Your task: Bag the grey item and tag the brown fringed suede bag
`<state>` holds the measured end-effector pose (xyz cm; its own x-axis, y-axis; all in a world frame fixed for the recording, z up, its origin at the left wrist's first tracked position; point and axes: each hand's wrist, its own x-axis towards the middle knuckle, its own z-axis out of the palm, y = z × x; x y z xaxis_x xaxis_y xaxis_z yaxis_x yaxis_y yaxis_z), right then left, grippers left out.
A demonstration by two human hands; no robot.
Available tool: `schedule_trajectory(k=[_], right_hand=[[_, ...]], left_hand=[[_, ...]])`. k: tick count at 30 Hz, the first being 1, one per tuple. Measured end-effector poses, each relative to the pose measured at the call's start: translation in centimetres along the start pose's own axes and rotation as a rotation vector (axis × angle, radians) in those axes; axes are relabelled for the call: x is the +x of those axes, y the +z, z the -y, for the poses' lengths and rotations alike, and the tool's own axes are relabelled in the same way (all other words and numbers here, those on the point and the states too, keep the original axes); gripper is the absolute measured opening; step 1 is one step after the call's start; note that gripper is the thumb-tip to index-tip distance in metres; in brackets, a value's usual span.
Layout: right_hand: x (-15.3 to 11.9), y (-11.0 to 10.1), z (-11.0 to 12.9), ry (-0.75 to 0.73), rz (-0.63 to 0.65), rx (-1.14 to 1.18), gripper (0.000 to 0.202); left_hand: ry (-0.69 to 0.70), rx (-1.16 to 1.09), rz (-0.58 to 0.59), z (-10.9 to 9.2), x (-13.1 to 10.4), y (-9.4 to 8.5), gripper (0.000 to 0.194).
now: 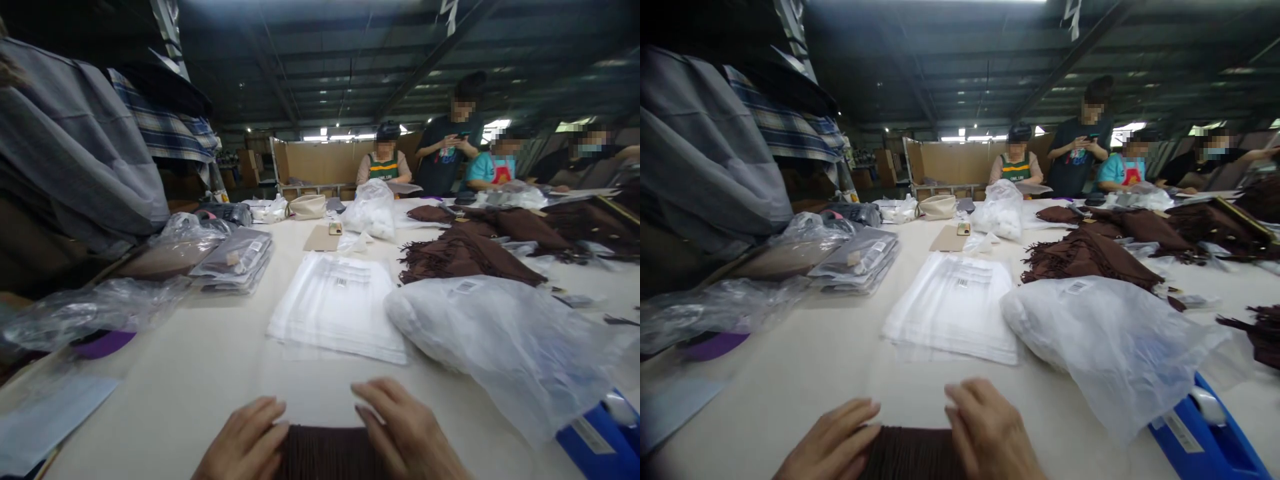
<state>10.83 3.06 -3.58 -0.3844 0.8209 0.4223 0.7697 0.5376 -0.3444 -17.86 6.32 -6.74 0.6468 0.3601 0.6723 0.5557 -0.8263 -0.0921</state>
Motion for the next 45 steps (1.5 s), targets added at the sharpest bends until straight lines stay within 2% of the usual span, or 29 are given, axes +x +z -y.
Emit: schedule_trajectory(k=[2,4,6,7,9,11,13,14,17,19,21,24,26,28,33,40,45], right_hand=[[5.0,0.5,-4.2,0.159,0.117,-0.078,0.034],[9.2,1.8,-7.4,0.205,0.252,-0.137,0.038],[11.9,3.5,-9.6,0.203,0.324,-0.157,0.048],[12.6,4.4,-10.3,0.2,0.342,-0.155,0.056],[13.0,5.8,-11.2,0.192,0.385,-0.146,0.074],[12.6,6.6,-11.8,0.176,0.417,-0.122,0.081],[12.1,6.8,-12.2,0.163,0.438,-0.087,0.078],[11.9,6.7,-12.3,0.16,0.443,-0.069,0.077],[11.7,6.3,-12.6,0.149,0.449,-0.029,0.075],[11.4,6.0,-12.6,0.133,0.446,-0.02,0.074],[10.7,5.9,-12.6,0.099,0.443,-0.009,0.071],[9.2,5.7,-12.5,0.031,0.437,0.015,0.068],[8.5,5.6,-12.4,0.013,0.43,0.017,0.066],[8.1,5.6,-12.2,0.019,0.423,0.01,0.064],[8.1,5.6,-12.0,0.033,0.401,0.027,0.065],[7.9,5.8,-12.3,0.01,0.353,0.02,0.064],[7.8,6.3,-12.6,-0.017,0.347,0.007,0.061]], left_hand=[[-0.082,-0.009,0.023,3.4,3.1,1.9,0.027],[-0.17,0.017,0.059,6.3,5.6,4.5,0.026],[-0.244,0.015,0.139,8.5,7.5,7.1,0.027],[-0.291,-0.009,0.217,9.3,8.3,8.4,0.029],[-0.448,-0.059,0.406,10.6,9.8,10.4,0.046],[-0.723,-0.047,0.517,11.6,11.2,11.8,0.062],[-1.016,0.015,0.524,12.8,12.2,12.8,0.058],[-1.12,0.035,0.52,13.4,12.4,13.2,0.051],[-1.247,0.003,0.57,14.6,12.2,13.7,0.035],[-1.259,-0.032,0.605,14.4,11.5,13.5,0.023],[-1.243,-0.057,0.632,13.2,10.4,12.8,0.016],[-1.215,-0.072,0.669,10.7,9.0,11.5,0.017],[-1.199,-0.02,0.654,9.2,8.6,10.9,0.019],[-1.238,-0.007,0.61,8.5,8.7,10.6,0.025],[-1.433,-0.214,0.534,9.0,9.7,11.1,0.027],[-1.575,-0.531,0.393,9.1,10.2,12.2,0.023],[-1.609,-0.668,0.291,8.3,11.4,13.6,0.006]])
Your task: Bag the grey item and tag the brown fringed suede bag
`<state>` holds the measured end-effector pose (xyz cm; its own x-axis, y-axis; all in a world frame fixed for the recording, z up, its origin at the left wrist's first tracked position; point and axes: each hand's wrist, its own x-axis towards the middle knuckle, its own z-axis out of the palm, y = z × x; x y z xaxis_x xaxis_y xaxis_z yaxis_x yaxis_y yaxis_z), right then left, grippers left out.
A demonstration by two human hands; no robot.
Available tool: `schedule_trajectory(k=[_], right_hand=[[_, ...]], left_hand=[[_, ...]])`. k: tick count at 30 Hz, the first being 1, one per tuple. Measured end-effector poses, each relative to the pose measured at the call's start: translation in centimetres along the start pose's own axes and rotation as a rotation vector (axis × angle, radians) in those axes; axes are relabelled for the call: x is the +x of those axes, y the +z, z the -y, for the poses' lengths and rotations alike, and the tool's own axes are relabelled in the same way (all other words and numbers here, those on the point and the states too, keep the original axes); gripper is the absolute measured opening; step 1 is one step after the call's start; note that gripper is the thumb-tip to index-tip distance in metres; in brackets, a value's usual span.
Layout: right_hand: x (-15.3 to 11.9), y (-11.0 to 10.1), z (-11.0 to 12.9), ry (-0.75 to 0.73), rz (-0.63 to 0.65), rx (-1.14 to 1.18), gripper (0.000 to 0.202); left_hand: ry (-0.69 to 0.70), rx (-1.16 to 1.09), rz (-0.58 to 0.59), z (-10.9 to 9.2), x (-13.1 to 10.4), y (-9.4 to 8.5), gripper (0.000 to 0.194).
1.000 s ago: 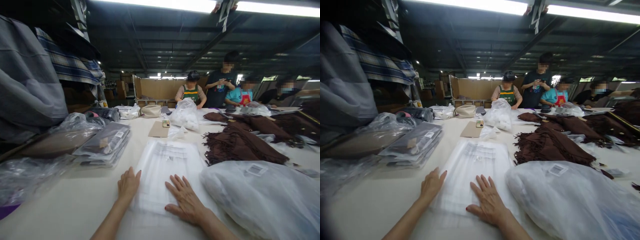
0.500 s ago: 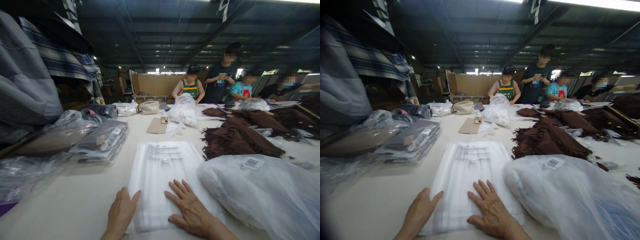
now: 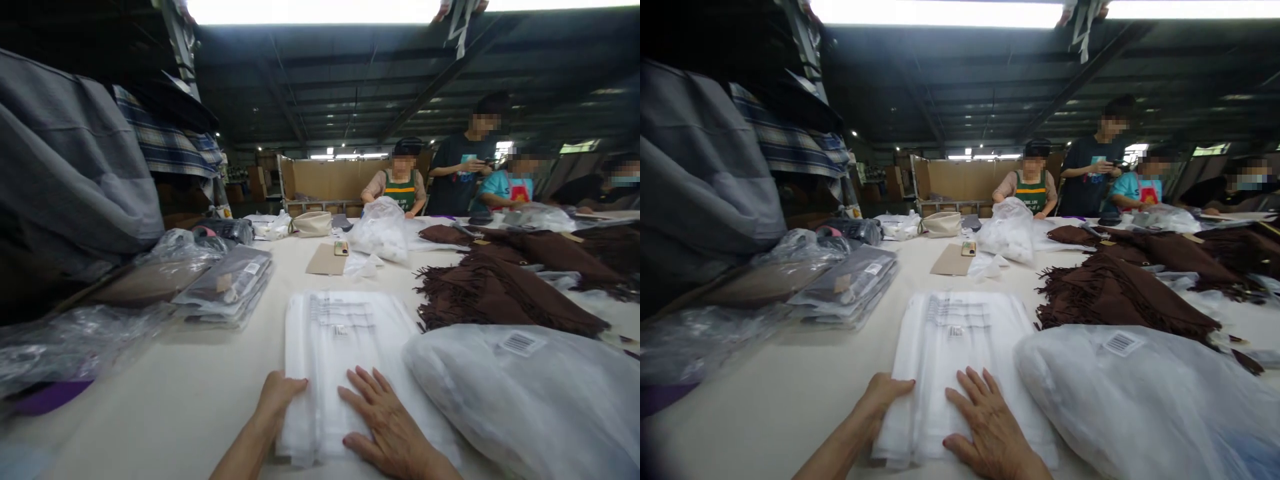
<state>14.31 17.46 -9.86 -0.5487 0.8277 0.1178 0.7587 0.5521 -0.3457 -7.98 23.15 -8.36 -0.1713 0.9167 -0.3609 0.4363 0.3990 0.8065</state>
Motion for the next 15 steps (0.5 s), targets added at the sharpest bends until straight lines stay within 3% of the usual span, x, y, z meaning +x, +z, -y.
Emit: schedule_trajectory(k=[5,8,11,15], right_hand=[[0.1,0.5,-0.6,-0.014,0.011,-0.033,0.06],[0.3,0.4,-0.5,-0.006,0.026,-0.026,0.06],[1.1,0.1,0.9,0.006,0.094,0.005,0.062],[2.7,-0.2,3.6,-0.041,0.176,0.078,0.065]], left_hand=[[0.058,-0.073,-0.055,-1.0,-0.7,1.6,0.014],[0.053,-0.12,-0.039,-0.8,-0.9,1.1,0.017],[0.046,-0.069,-0.051,0.5,-0.4,-1.3,0.016],[0.04,0.123,-0.106,2.4,0.3,-5.8,0.009]])
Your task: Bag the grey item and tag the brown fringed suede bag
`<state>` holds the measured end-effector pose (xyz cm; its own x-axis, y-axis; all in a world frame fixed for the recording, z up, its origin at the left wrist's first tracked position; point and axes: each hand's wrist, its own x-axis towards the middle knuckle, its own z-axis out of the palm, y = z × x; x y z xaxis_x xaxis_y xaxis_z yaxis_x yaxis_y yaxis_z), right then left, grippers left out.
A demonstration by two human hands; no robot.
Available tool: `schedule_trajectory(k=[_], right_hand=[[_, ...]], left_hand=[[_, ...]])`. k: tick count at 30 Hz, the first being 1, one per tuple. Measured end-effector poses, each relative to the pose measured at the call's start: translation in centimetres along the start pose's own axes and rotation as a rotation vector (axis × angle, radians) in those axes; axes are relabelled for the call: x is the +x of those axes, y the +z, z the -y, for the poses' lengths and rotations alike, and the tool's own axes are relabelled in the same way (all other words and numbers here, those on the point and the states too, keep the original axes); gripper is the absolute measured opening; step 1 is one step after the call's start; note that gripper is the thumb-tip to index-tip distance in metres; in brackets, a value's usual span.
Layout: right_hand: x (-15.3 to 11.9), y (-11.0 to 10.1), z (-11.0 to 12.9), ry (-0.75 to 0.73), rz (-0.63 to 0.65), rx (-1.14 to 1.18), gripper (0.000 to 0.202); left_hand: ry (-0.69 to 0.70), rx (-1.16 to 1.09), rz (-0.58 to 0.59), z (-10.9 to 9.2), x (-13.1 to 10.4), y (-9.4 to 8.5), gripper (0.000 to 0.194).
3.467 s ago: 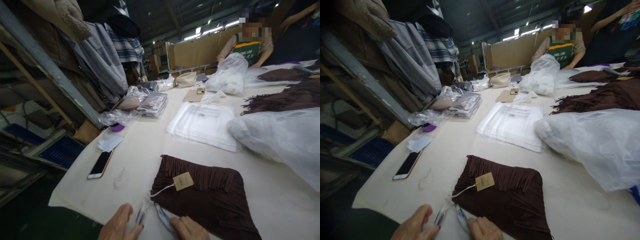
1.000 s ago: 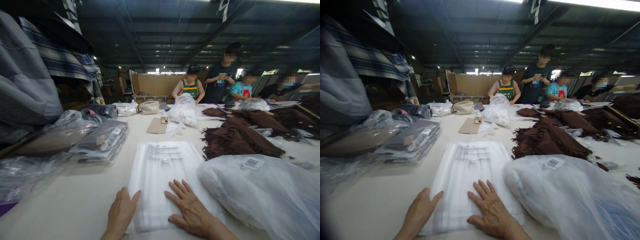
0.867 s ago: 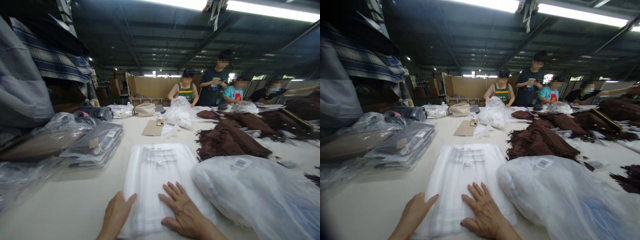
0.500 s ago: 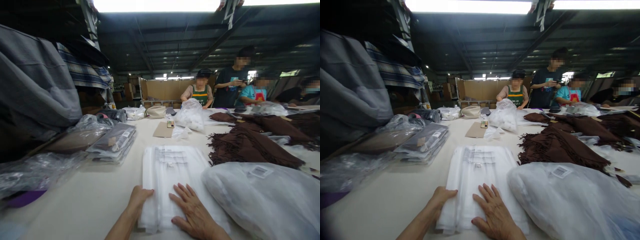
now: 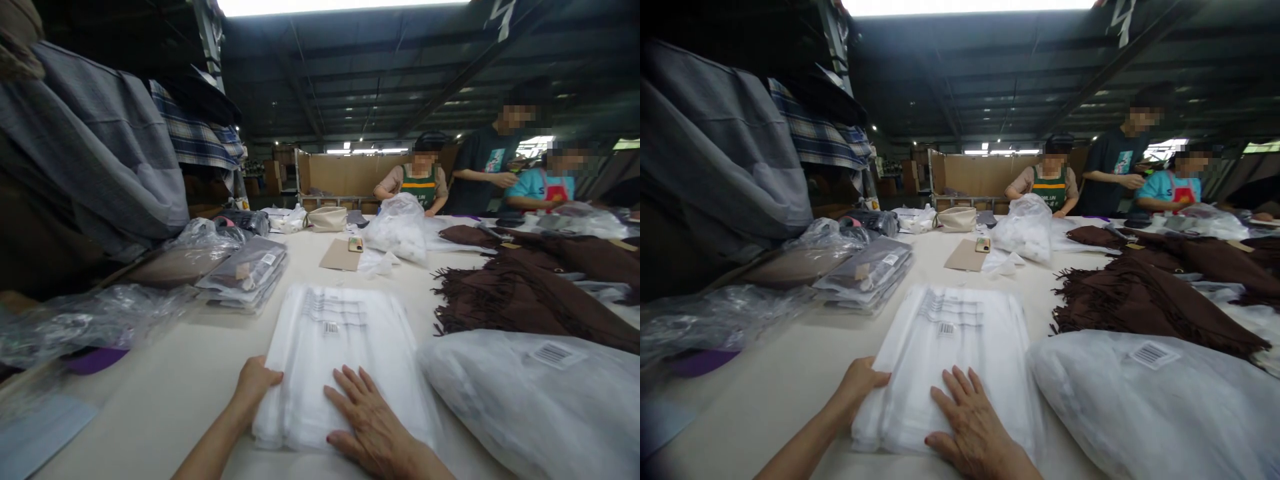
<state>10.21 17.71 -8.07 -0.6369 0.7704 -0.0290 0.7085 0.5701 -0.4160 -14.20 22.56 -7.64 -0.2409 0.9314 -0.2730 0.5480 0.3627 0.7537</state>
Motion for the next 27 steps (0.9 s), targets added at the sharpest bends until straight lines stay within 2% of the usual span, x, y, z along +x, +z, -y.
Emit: schedule_trajectory(k=[2,4,6,7,9,11,12,14,16,19,23,27], right_hand=[[0.6,-0.1,0.9,-0.005,0.018,0.024,0.064],[1.1,-0.1,1.4,0.01,0.033,0.035,0.065],[1.4,0.0,1.3,0.032,0.053,0.041,0.069],[1.5,0.0,1.2,0.038,0.055,0.044,0.069],[1.8,-0.1,0.8,0.028,0.024,0.049,0.065],[2.2,-0.2,0.3,0.006,-0.037,0.067,0.056],[2.4,-0.4,0.1,-0.005,-0.065,0.086,0.051],[2.9,-0.6,-0.4,-0.015,-0.1,0.133,0.043],[3.4,-0.6,-0.9,-0.019,-0.125,0.163,0.038],[4.2,0.1,-1.7,-0.01,-0.19,0.164,0.038],[4.9,1.4,-3.0,-0.019,-0.324,0.14,0.03],[4.0,1.4,-4.0,-0.077,-0.462,0.047,0.031]], left_hand=[[0.018,0.13,-0.084,0.8,0.0,-1.8,0.007],[0.07,0.24,-0.21,1.4,-0.3,-2.9,0.022],[0.224,0.33,-0.328,1.9,-0.9,-3.2,0.033],[0.37,0.379,-0.371,2.1,-1.1,-3.1,0.034],[0.769,0.491,-0.397,2.5,-1.6,-2.5,0.03],[1.124,0.603,-0.333,2.7,-1.9,-1.6,0.03],[1.217,0.645,-0.277,2.6,-2.0,-1.2,0.033],[1.271,0.71,-0.188,2.1,-2.0,-0.6,0.043],[1.255,0.773,-0.165,1.4,-1.7,-0.2,0.04],[1.232,0.867,-0.215,0.4,-1.0,0.0,0.012],[1.227,0.93,-0.329,-0.2,-0.4,0.5,0.024],[1.264,0.978,-0.433,-0.3,-0.4,0.6,0.023]])
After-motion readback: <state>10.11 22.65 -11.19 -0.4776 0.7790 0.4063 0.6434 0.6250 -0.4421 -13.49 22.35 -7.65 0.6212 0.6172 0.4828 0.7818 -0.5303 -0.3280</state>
